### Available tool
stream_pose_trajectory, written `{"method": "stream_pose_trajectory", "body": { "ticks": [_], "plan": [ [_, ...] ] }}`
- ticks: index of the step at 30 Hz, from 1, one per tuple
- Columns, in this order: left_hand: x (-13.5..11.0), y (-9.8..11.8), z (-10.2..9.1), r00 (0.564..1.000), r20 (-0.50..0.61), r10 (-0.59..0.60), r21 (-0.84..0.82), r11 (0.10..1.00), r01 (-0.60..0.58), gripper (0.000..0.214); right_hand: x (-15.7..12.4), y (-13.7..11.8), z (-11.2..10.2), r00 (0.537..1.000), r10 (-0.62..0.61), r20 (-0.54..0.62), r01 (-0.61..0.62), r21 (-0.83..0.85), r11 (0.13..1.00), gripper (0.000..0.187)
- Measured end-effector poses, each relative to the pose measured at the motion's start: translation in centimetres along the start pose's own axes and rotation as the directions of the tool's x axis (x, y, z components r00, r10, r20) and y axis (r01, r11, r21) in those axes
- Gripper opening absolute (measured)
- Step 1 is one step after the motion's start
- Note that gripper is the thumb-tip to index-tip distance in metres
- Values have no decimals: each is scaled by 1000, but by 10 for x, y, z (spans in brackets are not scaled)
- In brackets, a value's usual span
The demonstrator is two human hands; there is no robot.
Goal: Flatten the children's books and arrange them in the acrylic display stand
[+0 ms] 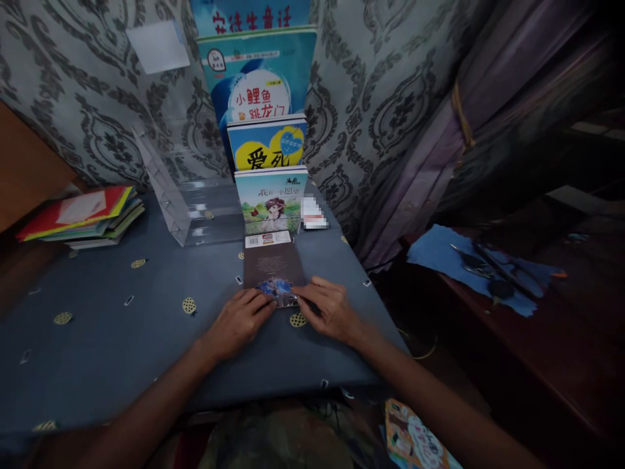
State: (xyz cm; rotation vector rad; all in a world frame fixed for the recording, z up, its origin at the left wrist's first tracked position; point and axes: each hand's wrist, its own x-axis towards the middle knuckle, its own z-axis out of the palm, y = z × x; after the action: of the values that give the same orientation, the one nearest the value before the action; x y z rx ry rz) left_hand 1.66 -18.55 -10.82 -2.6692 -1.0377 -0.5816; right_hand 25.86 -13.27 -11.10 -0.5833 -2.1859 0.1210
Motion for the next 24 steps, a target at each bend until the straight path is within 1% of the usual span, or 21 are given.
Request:
{"method": "stream_pose_trajectory", "body": {
  "ticks": [3, 7, 9, 12, 15, 18, 24],
  "plan": [
    [2, 0, -2, 1000, -22, 1, 3, 1000, -1, 21, 4, -3, 1, 998, -45, 54, 45, 2, 999, 16],
    [0, -3, -5, 997, -74, -34, 47, 998, 38, 12, 12, -10, 6, 976, -121, 183, 112, 56, 992, 18],
    [-3, -4, -6, 995, -78, -57, 69, 996, 62, 14, 15, -13, 11, 960, -159, 231, 144, 78, 986, 19],
    [-5, -5, -7, 995, -63, -74, 87, 993, 79, 14, 15, -14, 18, 944, -189, 269, 173, 83, 981, 20],
    [-5, -4, -7, 996, -58, -70, 87, 993, 74, 15, 15, -13, 21, 939, -179, 295, 154, 105, 982, 19],
    [-4, -4, -9, 995, -62, -73, 87, 993, 79, 17, 19, -13, 20, 932, -157, 328, 118, 135, 984, 18],
    [-5, -6, -15, 991, -76, -108, 149, 982, 118, 25, 34, -14, 20, 900, -153, 409, 94, 160, 983, 17]
  ]
}}
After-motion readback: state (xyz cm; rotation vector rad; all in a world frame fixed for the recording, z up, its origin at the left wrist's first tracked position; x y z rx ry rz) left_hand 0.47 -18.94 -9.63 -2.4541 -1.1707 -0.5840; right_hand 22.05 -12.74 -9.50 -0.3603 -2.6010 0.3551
